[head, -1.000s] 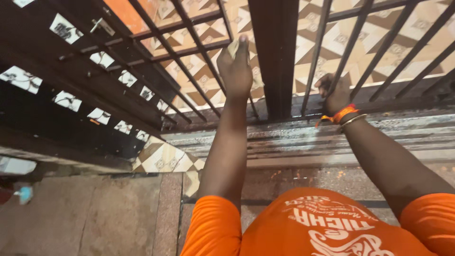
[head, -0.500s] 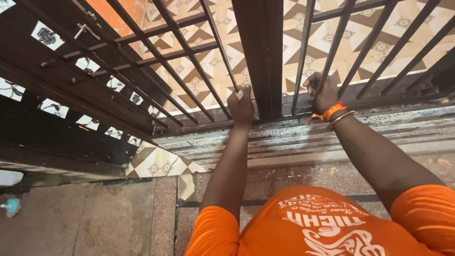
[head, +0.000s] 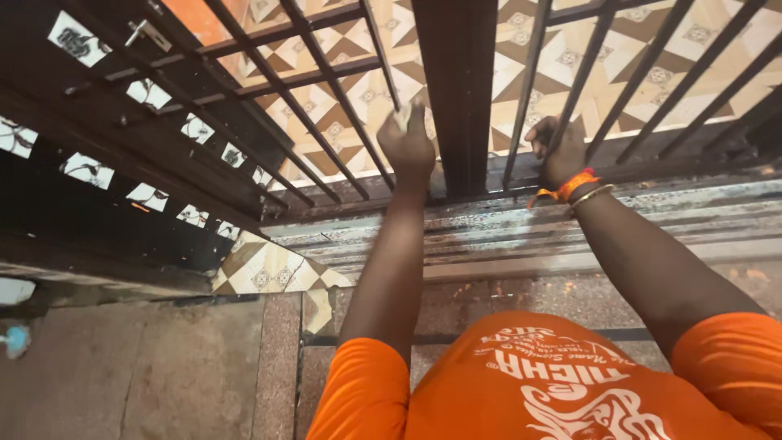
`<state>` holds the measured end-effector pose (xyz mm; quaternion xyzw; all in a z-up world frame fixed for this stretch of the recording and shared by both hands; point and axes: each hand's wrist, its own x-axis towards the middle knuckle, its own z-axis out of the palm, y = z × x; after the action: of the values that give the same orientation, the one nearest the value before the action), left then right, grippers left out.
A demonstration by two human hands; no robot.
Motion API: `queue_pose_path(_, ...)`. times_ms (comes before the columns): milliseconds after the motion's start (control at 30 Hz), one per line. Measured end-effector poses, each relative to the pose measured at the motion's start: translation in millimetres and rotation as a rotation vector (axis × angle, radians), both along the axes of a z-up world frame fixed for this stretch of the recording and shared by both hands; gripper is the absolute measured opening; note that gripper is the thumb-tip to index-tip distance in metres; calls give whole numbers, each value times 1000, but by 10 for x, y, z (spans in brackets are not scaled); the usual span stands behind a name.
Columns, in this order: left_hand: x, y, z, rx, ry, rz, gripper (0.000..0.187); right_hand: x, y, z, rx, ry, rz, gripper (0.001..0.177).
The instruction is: The person wipes the metal bars of a gate by hand using a cloth, moving the cloth over different vertical and horizontal sections of the frame.
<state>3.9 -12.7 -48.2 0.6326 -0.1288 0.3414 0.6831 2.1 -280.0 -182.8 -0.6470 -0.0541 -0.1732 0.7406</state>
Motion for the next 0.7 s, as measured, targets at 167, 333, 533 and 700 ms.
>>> queue_pose_path(167, -209, 44, -445, 48, 260, -7, 26, -44, 27, 25, -82, 16, -30, 63)
queue_pose_path(333, -192, -76, -83, 74, 243, 71, 26, -26, -76, 51, -93, -3, -1, 54)
queue_pose_path(533, 69, 39, 709, -117, 64, -124, 23, -98, 63, 34, -105, 25, -21, 54)
queue_pose_path(700, 93, -30, 355, 52, -61, 100, 15, -23, 37, 88, -10, 35, -28, 58)
